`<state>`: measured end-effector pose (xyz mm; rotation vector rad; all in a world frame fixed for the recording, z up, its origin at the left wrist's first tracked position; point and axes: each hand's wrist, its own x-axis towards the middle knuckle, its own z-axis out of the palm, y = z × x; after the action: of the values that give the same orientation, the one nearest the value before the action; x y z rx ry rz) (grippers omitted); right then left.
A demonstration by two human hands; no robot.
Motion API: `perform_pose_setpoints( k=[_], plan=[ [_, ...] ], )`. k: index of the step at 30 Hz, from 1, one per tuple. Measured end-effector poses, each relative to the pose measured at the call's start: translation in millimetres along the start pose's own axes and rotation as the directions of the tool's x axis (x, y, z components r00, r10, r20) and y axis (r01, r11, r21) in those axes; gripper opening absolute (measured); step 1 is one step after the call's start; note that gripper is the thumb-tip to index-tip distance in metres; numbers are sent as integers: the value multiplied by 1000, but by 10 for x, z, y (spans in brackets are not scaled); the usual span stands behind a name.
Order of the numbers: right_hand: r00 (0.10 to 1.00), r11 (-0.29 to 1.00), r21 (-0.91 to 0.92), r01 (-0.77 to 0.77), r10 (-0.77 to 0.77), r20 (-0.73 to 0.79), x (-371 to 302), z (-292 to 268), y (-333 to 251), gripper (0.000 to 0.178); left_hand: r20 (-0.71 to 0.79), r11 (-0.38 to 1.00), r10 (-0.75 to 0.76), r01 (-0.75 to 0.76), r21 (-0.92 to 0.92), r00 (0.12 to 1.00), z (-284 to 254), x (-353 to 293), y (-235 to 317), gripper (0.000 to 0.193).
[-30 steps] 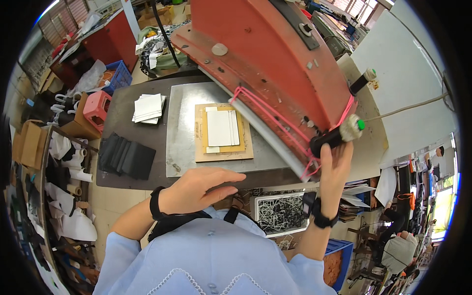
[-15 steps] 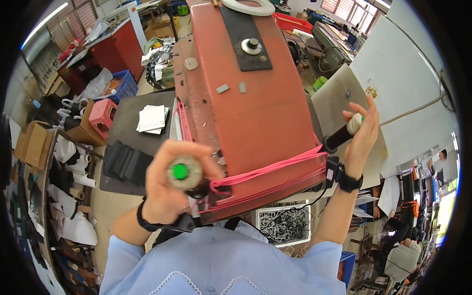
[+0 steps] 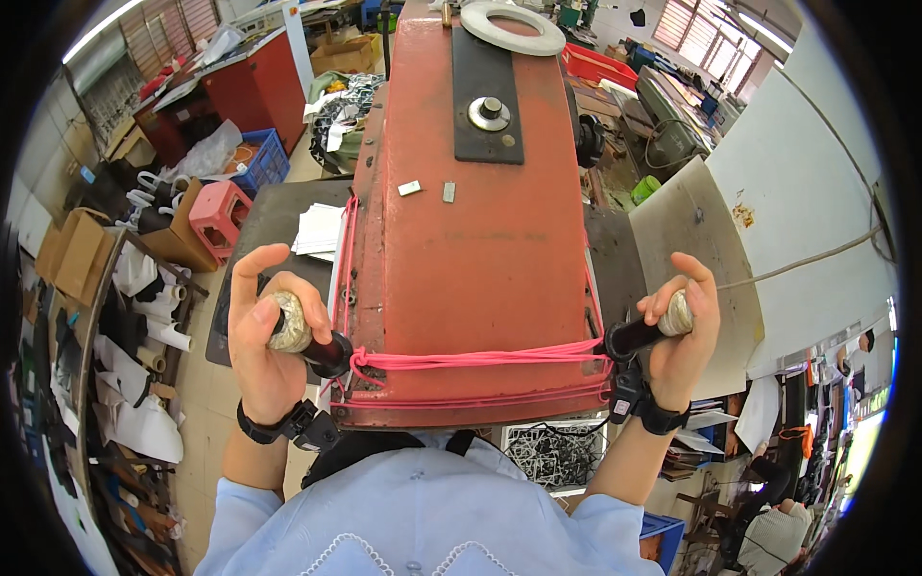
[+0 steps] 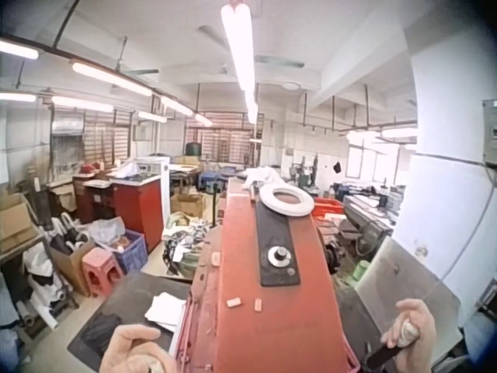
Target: The user is placing leather components into a jig and operating a large industrial press machine to secure or emboss them.
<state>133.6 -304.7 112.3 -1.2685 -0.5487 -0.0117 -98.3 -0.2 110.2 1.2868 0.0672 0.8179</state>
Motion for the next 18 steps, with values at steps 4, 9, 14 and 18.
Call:
perform_pose_setpoints(
  k=[4,9,14,18],
  plan=[
    [997,999,48,11,-7,-83,-88,56,176,34,105,993,5,7,-118,994,-181,-60,-178,46],
    [993,999,14,31,-29,-111,-134,40,287,32,113,993,0,13,-117,994,-215,-95,-244,44],
    [986,999,-15,41,-43,-160,-136,136,245,47,95,999,11,-7,-41,995,-196,-114,-247,51],
    [990,999,-15,52,-53,-133,-69,107,199,56,81,992,107,-112,50,991,-87,-113,-218,64]
  ],
)
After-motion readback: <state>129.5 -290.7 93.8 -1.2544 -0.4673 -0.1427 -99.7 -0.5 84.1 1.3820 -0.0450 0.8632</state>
